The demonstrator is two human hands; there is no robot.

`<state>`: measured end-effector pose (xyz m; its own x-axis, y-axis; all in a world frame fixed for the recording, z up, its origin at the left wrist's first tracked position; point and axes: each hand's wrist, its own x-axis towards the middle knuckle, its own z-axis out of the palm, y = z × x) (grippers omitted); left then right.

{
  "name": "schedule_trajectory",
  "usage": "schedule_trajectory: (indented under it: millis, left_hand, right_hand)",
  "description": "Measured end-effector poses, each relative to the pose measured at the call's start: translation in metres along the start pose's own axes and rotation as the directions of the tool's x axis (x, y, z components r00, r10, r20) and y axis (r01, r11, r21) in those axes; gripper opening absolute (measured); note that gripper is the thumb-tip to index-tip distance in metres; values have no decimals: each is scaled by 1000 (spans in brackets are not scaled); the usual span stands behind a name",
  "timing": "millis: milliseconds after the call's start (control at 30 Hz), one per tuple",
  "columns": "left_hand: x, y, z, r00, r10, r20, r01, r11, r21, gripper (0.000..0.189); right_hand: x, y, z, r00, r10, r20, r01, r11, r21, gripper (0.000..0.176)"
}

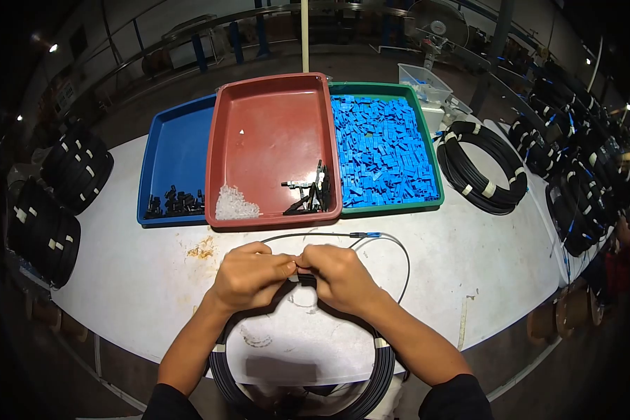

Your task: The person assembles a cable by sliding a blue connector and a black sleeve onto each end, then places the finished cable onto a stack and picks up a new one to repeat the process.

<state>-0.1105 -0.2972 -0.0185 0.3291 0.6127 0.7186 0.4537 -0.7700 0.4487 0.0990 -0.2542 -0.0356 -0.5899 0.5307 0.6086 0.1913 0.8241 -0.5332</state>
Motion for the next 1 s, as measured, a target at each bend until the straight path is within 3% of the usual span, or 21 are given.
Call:
schedule_trajectory:
  millis: [33, 67, 100, 133, 167, 200, 233, 267, 333, 367, 400, 467, 533, 567, 600, 667, 733, 767, 867, 933, 1000]
  left_hand:
    - [1, 0, -1, 984, 165, 63, -173, 973, 151, 14]
    - [1, -1, -2, 937, 314, 151, -345, 895, 283, 14]
    - [1, -1, -2, 936, 316, 153, -348, 894, 282, 14]
    - [0, 0, -1, 985, 158, 69, -168, 969, 181, 12]
    - [-3, 1, 0, 1000, -19, 2, 19, 998, 63, 11]
    - [-5, 2, 2, 978, -204, -44, 201, 977, -67, 10]
    - [-5, 3, 5, 911, -412, -32, 386, 875, -291, 9]
    - [-5, 4, 5, 909, -415, -36, 387, 875, -291, 9]
    - [-3, 5, 5, 992, -119, -36, 120, 993, 19, 15]
    - [0, 1, 2, 989, 141, 34, -144, 978, 149, 21]
    - [-1, -1, 2, 989, 145, 38, -149, 978, 146, 21]
    - [-5, -4, 2, 975, 190, 113, -209, 958, 196, 26]
    - [-5, 0, -2, 994, 76, 83, -87, 987, 137, 21]
    - [-7, 0, 1, 984, -179, 12, 180, 981, -73, 19]
    - [-8, 0, 4, 903, -430, -5, 409, 864, -293, 17]
    - [-5, 7, 4, 832, -551, 65, 524, 742, -417, 7]
    - [-3, 8, 4, 987, -158, -18, 158, 987, -28, 16]
    - [0, 2, -1, 985, 155, 72, -165, 972, 167, 20]
    - [-3, -5, 3, 958, 277, 78, -287, 928, 237, 14]
    - [-3, -2, 0, 988, 141, 60, -149, 976, 162, 12]
    - [-12, -5, 7, 961, -266, -78, 255, 958, -132, 12]
  right_hand:
    - [-2, 0, 2, 979, 199, 48, -204, 962, 182, 15]
    - [-1, -3, 1, 979, 200, 43, -204, 962, 182, 15]
    - [0, -8, 0, 977, 209, 42, -213, 958, 192, 13]
    - [2, -10, 0, 975, 215, 46, -220, 954, 202, 11]
    - [2, -5, 4, 999, 38, -24, -36, 997, 63, 12]
    - [4, -6, 3, 999, 36, -16, -35, 997, 66, 12]
    - [7, -7, 0, 993, -119, -22, 118, 991, -58, 12]
    - [10, -8, -4, 962, -274, -12, 267, 946, -184, 13]
    - [7, -8, -7, 971, -230, 63, 238, 942, -236, 13]
    - [4, -8, -4, 998, 12, 66, -11, 1000, -15, 13]
    - [2, -6, -2, 962, 245, 121, -266, 943, 201, 14]
    - [-1, -1, 0, 954, 263, 147, -290, 933, 212, 14]
    - [1, -1, 2, 998, 54, 44, -58, 994, 96, 15]
    - [3, -2, 1, 998, 51, 49, -56, 993, 100, 15]
    - [7, -4, -2, 995, -102, 8, 103, 994, -23, 14]
    - [7, -4, -3, 966, -257, -15, 252, 956, -153, 14]
    - [0, -2, 0, 999, 28, 19, -29, 997, 77, 15]
    - [-1, -2, 0, 985, 165, 59, -173, 967, 187, 16]
    - [1, -4, -2, 972, 209, 110, -228, 951, 206, 15]
    - [2, -5, 0, 986, 149, 76, -160, 973, 168, 16]
    - [4, -5, 0, 998, -70, 9, 70, 997, -39, 20]
